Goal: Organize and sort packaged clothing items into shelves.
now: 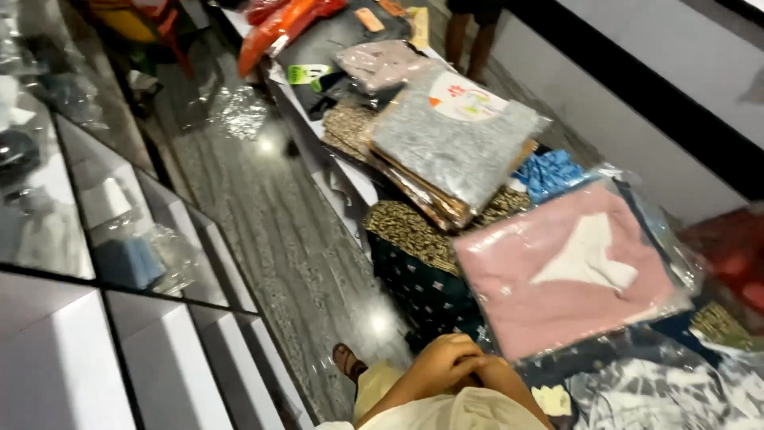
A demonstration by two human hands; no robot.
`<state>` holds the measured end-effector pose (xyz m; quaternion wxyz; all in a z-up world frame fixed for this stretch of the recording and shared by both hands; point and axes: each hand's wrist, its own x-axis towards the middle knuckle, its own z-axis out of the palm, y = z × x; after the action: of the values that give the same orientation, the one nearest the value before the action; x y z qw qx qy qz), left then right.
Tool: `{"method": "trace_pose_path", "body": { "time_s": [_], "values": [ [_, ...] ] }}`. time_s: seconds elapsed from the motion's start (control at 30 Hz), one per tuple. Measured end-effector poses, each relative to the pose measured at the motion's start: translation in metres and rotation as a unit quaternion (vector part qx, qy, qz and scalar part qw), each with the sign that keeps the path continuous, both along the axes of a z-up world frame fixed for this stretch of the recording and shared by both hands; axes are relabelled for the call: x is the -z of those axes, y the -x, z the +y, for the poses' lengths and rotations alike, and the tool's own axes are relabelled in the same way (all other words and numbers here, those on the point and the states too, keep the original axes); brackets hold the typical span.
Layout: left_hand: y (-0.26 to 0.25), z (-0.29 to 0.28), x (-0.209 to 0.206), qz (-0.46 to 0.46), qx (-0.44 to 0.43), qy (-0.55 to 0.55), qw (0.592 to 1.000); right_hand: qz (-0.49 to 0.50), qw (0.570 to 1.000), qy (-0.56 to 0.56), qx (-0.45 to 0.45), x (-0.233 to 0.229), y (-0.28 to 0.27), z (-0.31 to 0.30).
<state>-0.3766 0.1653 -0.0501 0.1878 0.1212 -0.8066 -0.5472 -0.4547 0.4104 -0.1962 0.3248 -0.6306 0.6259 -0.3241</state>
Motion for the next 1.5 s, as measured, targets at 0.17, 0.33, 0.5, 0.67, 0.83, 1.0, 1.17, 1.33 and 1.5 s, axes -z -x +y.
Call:
{"method": "trace_pose_path", "body": {
  "time_s": [0.17,0.33,0.5,0.67,0.83,1.0,1.17,1.33,1.5],
  "values": [
    [0.036,0.039,-0.034,-0.023,0.019,-0.192,0.981,0.051,0.996,-0.009,0.075,-0.057,0.065,-0.017],
    [0.054,0.031,-0.038,-0.023,0.007,-0.121,0.992,0.077,0.986,-0.058,0.139,-0.111,0.105,-0.029],
    [0.063,-0.025,-0.050,0.014,-0.125,0.022,0.992,0.088,0.977,-0.087,0.173,-0.084,0.107,-0.008],
    [0.080,-0.111,-0.062,0.020,-0.267,0.273,0.924,0.030,0.948,-0.233,0.214,-0.127,0.101,-0.032],
    [0.105,-0.160,-0.098,-0.048,-0.254,0.345,0.902,0.089,0.961,-0.107,0.239,-0.151,0.095,-0.056],
    [0.120,-0.184,-0.079,-0.104,-0.207,0.385,0.893,0.092,0.966,-0.021,0.242,-0.144,0.094,-0.077],
    [0.120,-0.191,-0.047,-0.086,-0.218,0.373,0.898,0.103,0.968,-0.075,0.217,-0.100,0.099,-0.082],
    [0.114,-0.186,-0.074,-0.049,-0.207,0.337,0.917,0.106,0.969,-0.047,0.219,-0.099,0.098,-0.086],
    [0.111,-0.193,-0.065,-0.093,-0.212,0.329,0.915,0.076,0.966,-0.077,0.233,-0.123,0.097,-0.098]
  ]
}}
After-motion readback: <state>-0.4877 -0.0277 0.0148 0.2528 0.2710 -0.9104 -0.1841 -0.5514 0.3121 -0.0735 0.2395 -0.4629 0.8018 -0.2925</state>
